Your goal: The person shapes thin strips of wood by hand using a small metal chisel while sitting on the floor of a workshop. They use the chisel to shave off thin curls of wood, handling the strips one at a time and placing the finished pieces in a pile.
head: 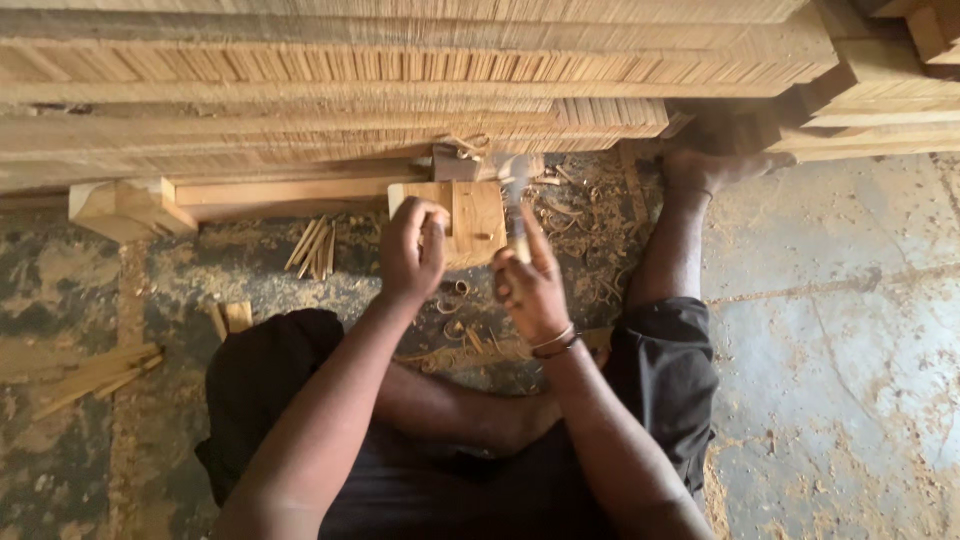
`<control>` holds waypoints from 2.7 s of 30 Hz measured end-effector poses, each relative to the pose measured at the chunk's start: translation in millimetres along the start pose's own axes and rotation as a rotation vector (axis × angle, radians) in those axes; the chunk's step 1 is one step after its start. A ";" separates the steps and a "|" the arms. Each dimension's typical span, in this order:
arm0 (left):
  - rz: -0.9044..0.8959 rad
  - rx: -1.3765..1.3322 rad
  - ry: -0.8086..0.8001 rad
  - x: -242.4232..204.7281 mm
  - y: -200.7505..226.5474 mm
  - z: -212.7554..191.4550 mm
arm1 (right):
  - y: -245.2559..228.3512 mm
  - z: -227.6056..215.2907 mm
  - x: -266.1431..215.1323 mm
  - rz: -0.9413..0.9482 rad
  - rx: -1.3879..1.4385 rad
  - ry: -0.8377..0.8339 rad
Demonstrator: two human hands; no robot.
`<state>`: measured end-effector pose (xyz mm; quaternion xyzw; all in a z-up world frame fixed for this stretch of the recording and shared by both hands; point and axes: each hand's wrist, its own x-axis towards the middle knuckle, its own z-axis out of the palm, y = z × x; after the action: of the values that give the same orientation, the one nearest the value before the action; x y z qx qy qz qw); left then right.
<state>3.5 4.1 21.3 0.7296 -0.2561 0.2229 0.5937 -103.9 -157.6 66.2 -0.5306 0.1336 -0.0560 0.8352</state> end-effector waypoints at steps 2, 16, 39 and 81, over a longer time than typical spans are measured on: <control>-0.117 0.162 -0.093 -7.9 7.2 -16.0 | -8.2 -8.6 -11.2 -0.057 -0.019 0.080; 0.089 0.569 -0.393 -15.2 -9.4 10.0 | -5.8 0.0 -58.1 0.047 -0.122 0.118; -0.087 -0.228 -0.296 -3.7 8.1 -5.2 | 58.0 -18.1 -29.7 0.135 -0.332 0.253; 0.181 0.631 -0.281 -22.5 -28.5 12.4 | 48.6 -10.2 -45.4 0.115 -0.244 0.187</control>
<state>4.7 -0.9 -16.7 0.8748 -0.3175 0.2400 0.2761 -152.6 -134.9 25.7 -0.6122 0.2467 -0.0406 0.7501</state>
